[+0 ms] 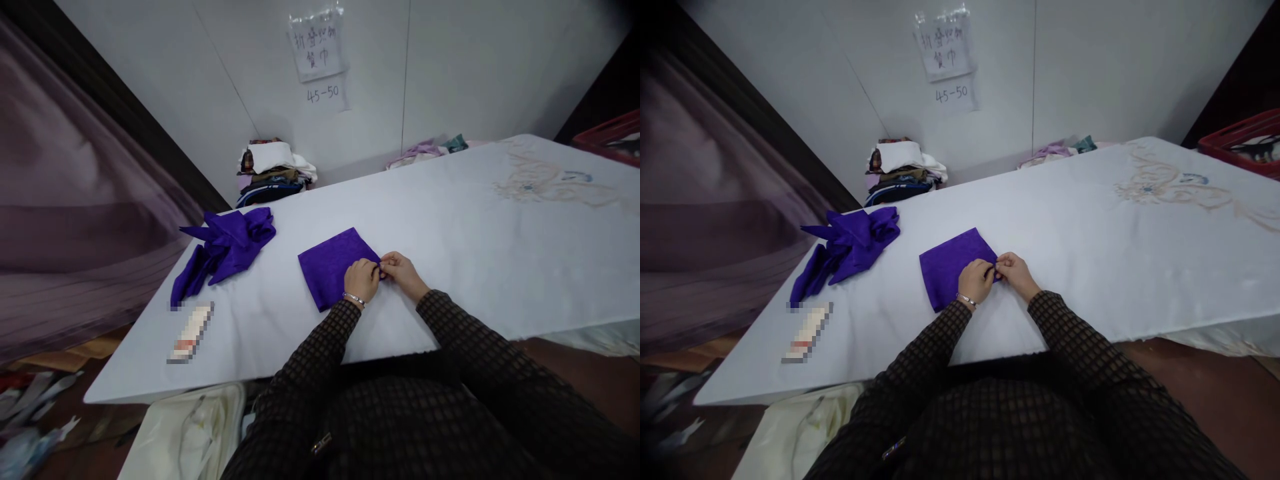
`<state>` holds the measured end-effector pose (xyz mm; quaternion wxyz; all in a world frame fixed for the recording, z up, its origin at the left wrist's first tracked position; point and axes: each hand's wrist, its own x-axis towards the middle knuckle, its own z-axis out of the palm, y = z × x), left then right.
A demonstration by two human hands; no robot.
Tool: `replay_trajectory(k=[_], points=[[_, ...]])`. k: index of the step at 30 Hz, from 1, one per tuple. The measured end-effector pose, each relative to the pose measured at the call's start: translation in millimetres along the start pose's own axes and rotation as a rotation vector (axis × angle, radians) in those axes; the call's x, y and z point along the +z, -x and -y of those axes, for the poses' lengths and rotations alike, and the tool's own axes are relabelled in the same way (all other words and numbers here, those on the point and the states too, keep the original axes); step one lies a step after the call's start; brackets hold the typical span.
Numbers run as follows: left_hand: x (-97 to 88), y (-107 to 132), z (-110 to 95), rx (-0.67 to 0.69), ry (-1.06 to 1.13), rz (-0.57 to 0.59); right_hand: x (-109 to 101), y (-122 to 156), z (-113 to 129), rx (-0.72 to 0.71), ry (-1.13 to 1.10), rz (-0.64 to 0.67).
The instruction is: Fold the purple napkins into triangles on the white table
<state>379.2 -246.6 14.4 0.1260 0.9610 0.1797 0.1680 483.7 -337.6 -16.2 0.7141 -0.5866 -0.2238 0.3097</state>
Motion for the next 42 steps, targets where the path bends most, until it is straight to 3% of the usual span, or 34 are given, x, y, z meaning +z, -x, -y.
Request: replay_trajectory(k=[7,9,12,15,17,24,29,35,42], points=[[3.4,-2,0,-0.059,0.028,0.006,-7,-2,-6,-0.164,0.181,0.043],[2.7,-4,3,-0.101,0.093,-0.009,-13,-1,-1,-0.229,0.421,-0.028],[0.0,-7,9,-0.173,0.191,-0.054,-21,3,10,-0.248,0.962,-0.121],[-2.1,-9,14,-0.237,0.256,-0.095,-23,8,17,-0.191,1.332,-0.048],[-2.4,-10,14,-0.266,0.304,-0.118,-19,10,17,-0.152,1.379,-0.012],[-1.2,-12,10,-0.339,0.455,-0.138,-10,4,13,-0.092,1.061,0.010],[1.6,-8,8,-0.282,0.422,-0.121,-5,2,9,-0.029,0.800,0.048],[8.1,0,3,-0.170,0.337,-0.082,1,5,7,0.173,-0.058,0.025],[9.5,4,0,-0.125,0.282,-0.079,4,9,14,0.172,-0.134,0.030]])
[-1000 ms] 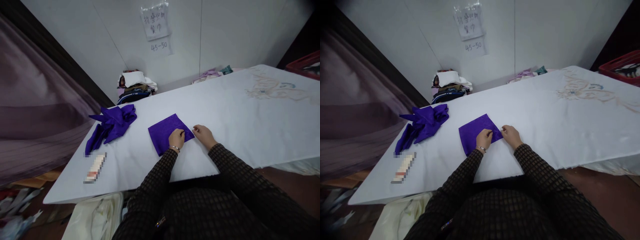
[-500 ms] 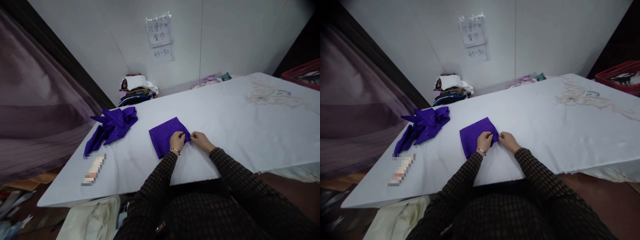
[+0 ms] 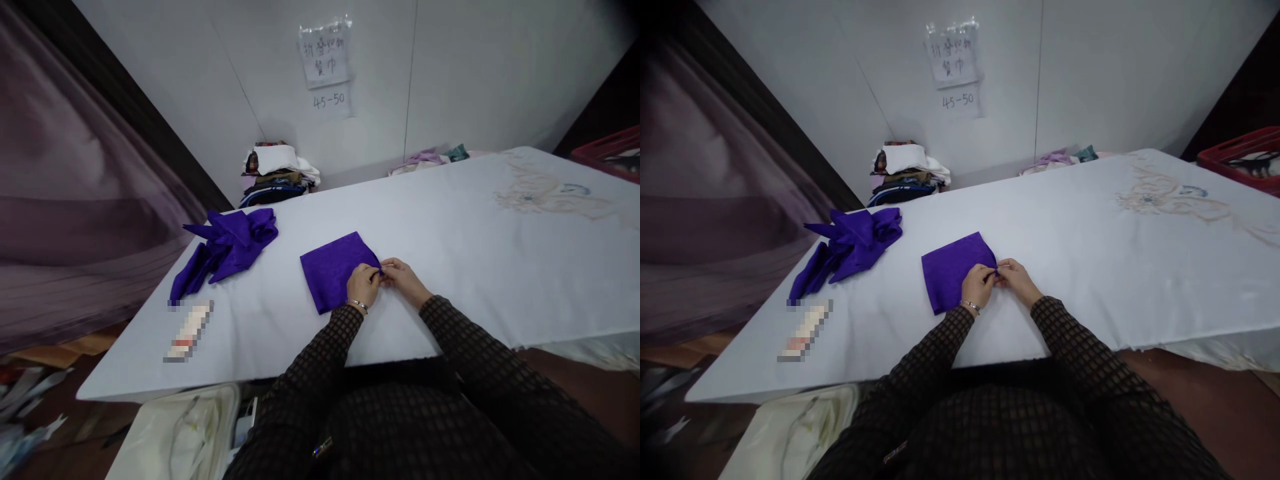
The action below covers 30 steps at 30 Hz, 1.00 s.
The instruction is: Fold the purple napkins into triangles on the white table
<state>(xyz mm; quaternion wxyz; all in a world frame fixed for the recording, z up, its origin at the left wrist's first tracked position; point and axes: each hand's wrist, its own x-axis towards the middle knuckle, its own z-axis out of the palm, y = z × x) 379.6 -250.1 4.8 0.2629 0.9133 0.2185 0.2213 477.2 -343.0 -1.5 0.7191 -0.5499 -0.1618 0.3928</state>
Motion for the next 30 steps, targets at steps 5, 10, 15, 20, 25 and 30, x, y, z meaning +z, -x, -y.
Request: replay_trajectory(k=[5,10,15,20,25,30], points=[[4.1,5,-3,0.007,0.015,0.046,-2,-1,-2,0.004,0.058,-0.012],[-7.2,9,2,-0.117,0.199,0.069,-12,-1,-6,0.009,0.041,0.049],[-54.1,35,36,-0.075,0.002,-0.107,-28,-6,-5,-0.035,0.241,-0.023],[-88.0,82,78,-0.391,-0.043,-0.194,-40,-11,-9,-0.091,0.561,-0.081],[-85.0,103,84,-0.376,-0.150,-0.094,-45,-11,-11,-0.209,0.997,-0.073],[-76.0,90,73,-0.363,-0.222,-0.067,-48,-8,-10,-0.383,1.320,-0.057]])
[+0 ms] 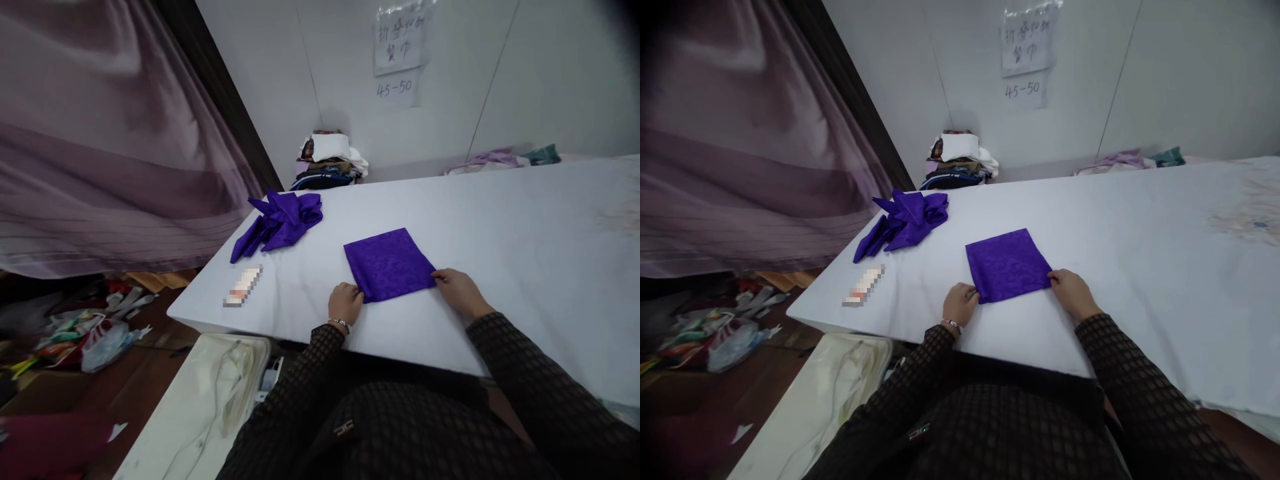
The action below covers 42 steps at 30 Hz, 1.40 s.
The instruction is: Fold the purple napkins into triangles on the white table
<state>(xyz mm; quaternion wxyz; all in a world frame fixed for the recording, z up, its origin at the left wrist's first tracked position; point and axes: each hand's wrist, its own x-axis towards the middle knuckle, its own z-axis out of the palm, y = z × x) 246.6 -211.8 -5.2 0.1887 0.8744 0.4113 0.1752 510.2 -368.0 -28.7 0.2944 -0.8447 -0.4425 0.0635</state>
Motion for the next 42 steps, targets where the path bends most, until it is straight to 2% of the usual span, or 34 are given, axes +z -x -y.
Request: replay_trajectory(k=[5,10,16,20,22,25,27,28,31,35,37,39,42], points=[[1.6,-7,-9,-0.141,0.066,0.032,-1,6,1,-0.034,0.075,0.020],[2.8,-11,-11,-0.186,0.095,0.093,-2,9,3,-0.028,0.077,0.044],[-10.5,-13,11,-0.239,0.127,0.050,2,31,19,-0.063,0.019,0.160],[-19.8,-15,22,-0.240,0.084,0.023,6,47,32,-0.124,0.104,0.148],[-21.2,-18,19,-0.182,0.079,-0.052,7,51,36,-0.118,0.142,0.133],[-16.8,-23,9,0.066,0.033,-0.121,4,54,40,-0.116,0.184,0.125],[-9.9,-24,3,0.211,-0.065,-0.047,3,56,41,-0.125,0.206,0.122],[-6.0,-24,2,0.236,-0.124,0.019,2,57,40,-0.129,0.214,0.116],[3.4,-22,5,0.204,-0.252,0.204,2,60,34,-0.146,0.212,0.088],[2.2,-21,12,0.178,-0.260,0.282,5,65,27,-0.176,0.191,0.045],[-3.4,-25,11,0.141,-0.241,0.298,7,66,25,-0.171,0.180,0.027],[-8.6,-33,7,0.112,-0.241,0.267,8,66,23,-0.162,0.169,0.019],[-9.3,-51,1,0.183,-0.298,0.181,11,66,22,-0.159,0.158,0.018]])
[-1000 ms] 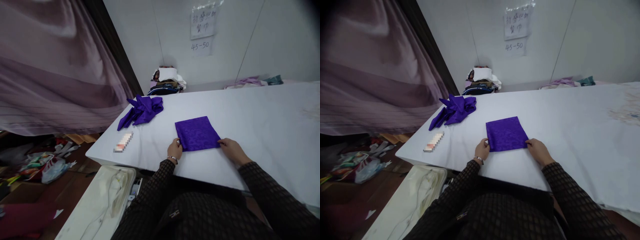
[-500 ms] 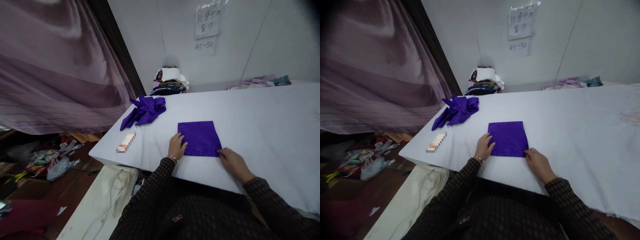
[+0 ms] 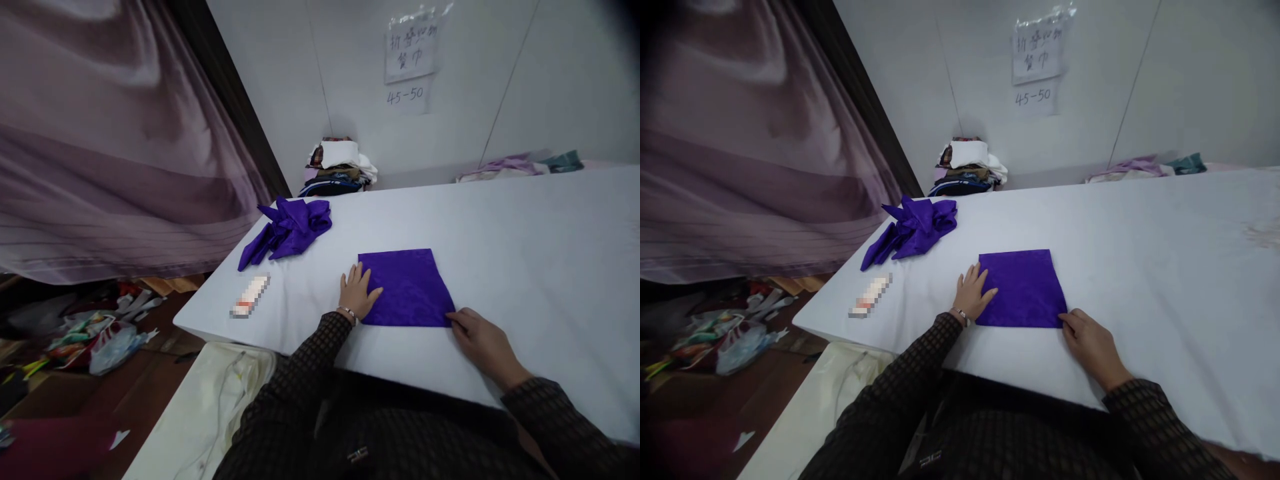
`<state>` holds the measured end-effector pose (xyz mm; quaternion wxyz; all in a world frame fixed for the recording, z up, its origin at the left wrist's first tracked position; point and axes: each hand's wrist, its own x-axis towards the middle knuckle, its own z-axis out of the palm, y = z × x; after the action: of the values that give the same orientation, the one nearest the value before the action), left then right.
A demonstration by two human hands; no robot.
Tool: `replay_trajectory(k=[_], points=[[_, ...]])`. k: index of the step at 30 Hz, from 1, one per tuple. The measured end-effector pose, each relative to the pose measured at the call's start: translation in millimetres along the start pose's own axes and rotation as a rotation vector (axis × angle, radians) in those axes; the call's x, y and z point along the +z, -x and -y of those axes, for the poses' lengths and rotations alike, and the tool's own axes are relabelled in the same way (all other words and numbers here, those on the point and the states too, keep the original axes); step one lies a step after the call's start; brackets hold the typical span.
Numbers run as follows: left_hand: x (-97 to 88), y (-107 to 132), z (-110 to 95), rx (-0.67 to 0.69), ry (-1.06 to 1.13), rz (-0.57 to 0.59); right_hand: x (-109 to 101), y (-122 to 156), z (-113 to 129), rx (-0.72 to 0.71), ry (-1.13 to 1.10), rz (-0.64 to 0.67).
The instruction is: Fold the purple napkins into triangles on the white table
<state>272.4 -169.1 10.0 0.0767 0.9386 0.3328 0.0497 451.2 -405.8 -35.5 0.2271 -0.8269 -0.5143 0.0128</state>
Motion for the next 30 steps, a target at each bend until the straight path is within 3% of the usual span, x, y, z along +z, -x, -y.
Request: replay_trajectory(k=[3,7,12,14,17,22,26,30], points=[[6.7,-16,2,0.078,-0.057,0.051,1,0,-1,0.002,-0.004,0.001],[20.0,-24,10,0.065,-0.073,0.137,1,0,1,-0.008,-0.026,-0.012],[12.9,-27,9,0.033,-0.097,0.172,-1,-1,5,0.004,-0.020,-0.009],[4.9,-31,1,0.049,-0.123,0.170,-1,-1,7,-0.001,-0.008,-0.008],[-3.3,-46,-19,0.184,-0.134,0.149,-2,-2,9,-0.009,0.001,-0.011],[8.7,-87,-61,0.396,-0.100,0.174,-4,-3,12,-0.010,0.000,0.005],[32.0,-110,-78,0.346,-0.074,0.193,-4,-2,15,0.067,0.055,0.016],[45.1,-114,-79,0.300,-0.046,0.179,-4,-1,18,0.155,0.084,0.029]])
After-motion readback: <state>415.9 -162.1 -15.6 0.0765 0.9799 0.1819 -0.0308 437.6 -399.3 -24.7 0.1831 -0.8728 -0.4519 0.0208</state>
